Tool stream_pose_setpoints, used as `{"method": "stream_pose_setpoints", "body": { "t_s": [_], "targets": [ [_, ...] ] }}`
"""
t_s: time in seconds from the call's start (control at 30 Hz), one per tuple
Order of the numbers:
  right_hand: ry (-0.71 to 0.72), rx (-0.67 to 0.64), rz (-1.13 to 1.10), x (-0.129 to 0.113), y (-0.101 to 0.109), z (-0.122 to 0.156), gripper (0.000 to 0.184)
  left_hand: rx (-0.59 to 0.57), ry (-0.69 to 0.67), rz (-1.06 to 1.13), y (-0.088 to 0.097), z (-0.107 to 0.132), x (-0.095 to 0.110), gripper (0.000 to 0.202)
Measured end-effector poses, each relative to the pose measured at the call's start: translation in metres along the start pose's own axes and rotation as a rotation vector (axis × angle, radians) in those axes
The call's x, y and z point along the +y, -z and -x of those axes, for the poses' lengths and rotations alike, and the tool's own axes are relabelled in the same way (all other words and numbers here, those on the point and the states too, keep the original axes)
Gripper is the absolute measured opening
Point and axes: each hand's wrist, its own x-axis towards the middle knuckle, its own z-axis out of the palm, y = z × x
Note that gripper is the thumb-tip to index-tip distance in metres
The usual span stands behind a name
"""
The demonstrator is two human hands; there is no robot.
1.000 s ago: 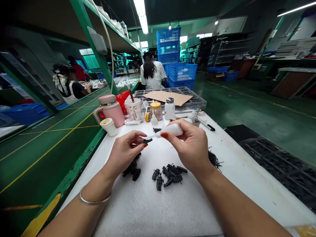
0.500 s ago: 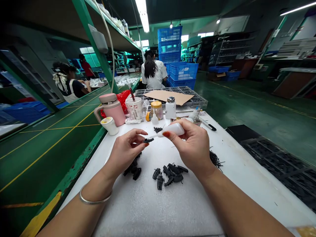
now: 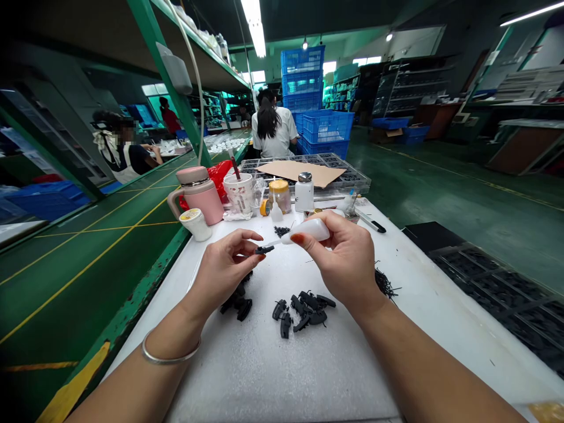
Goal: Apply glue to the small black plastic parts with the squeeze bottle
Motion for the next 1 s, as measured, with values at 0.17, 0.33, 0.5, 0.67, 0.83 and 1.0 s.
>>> {"method": "stream_pose_setpoints", "body": {
  "t_s": [0.17,0.33,0.5,0.67,0.83,1.0],
  "targets": [
    [-0.001,-0.004,-0.002,-0.0014,-0.0002,0.0002,0.018,-0.001,0.001,-0.004,-0.0004,0.0,-0.0008,0.022],
    [-0.002,-0.004,0.001,-0.0011,0.0005,-0.0002,0.018,-0.001,0.005,0.0,-0.0005,-0.0001,-0.0008,0.022],
    [-0.003,-0.005,-0.001,-0.0002,0.0,-0.0002,0.018,0.001,0.007,0.002,0.0002,0.0008,-0.0003,0.022],
    [0.002,0.006,-0.007,-0.0004,-0.0005,-0.0003,0.017,0.002,0.003,0.003,0.0001,0.0007,-0.0008,0.022],
    [-0.003,-0.01,-0.016,-0.0019,-0.0003,0.0003,0.017,-0.004,0.003,0.016,-0.0007,-0.0003,-0.0015,0.022],
    [-0.046,0.001,-0.082,0.0006,0.0013,-0.0012,0.018,-0.002,0.012,0.036,-0.0007,-0.0008,-0.0022,0.022]
  ]
}}
